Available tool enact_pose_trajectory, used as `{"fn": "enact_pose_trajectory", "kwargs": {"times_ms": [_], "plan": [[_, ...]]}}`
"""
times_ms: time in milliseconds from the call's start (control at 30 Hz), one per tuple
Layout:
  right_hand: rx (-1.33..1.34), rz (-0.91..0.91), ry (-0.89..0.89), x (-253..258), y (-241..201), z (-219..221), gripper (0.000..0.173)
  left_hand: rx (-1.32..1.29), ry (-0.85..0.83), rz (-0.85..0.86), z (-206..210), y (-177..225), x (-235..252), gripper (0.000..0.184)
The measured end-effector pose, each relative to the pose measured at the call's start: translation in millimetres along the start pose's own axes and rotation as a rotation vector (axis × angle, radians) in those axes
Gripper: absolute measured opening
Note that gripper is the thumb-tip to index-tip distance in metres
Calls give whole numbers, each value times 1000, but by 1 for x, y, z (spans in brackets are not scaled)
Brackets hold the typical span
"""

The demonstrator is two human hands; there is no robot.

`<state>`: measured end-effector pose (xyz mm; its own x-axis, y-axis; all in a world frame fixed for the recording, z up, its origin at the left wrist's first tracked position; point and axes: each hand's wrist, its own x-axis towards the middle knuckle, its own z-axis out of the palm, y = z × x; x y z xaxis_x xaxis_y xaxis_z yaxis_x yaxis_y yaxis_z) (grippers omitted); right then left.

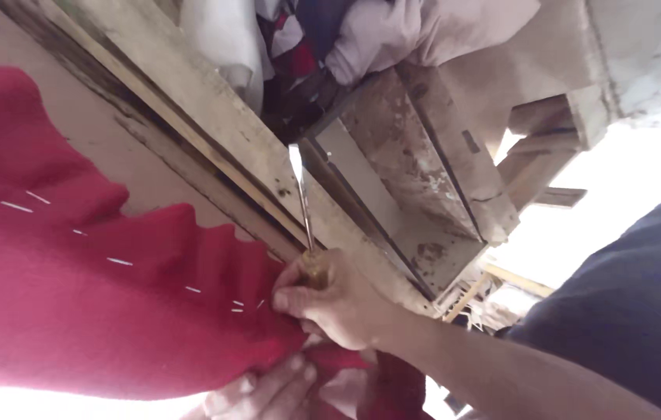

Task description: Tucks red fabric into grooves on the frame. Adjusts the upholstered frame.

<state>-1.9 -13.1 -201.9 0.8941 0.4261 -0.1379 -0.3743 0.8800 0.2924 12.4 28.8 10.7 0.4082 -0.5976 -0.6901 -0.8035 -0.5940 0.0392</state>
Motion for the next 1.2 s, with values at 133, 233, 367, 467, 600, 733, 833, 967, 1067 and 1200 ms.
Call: {"fn": "enact_pose_trajectory", "kwargs": {"times_ms": [133,233,367,467,600,733,833,967,1067,1200], "plan": [[-413,-410,43,-7,-2,0,11,44,31,33,5,-2,2,40],[-110,-70,19,-1,-2,-1,11,79,-5,43,2,-4,6,44],[-528,-414,55,-9,-11,1,9,78,70,33,8,-1,8,43],[-366,-194,42,-6,-14,0,9,85,25,27,4,1,12,44],[-313,-130,24,-4,-15,0,9,106,22,35,3,0,9,44],[-435,-267,42,-7,-14,-1,11,94,-2,37,2,-1,10,43],[-168,25,-9,0,-14,-1,12,96,-1,47,3,-3,4,43],[-533,-392,65,-10,-14,1,10,78,29,21,5,-1,7,43],[-140,25,17,-1,-11,-1,13,92,-24,20,0,0,10,44],[-583,-420,56,-8,-16,1,9,50,40,13,4,0,9,42]]}}
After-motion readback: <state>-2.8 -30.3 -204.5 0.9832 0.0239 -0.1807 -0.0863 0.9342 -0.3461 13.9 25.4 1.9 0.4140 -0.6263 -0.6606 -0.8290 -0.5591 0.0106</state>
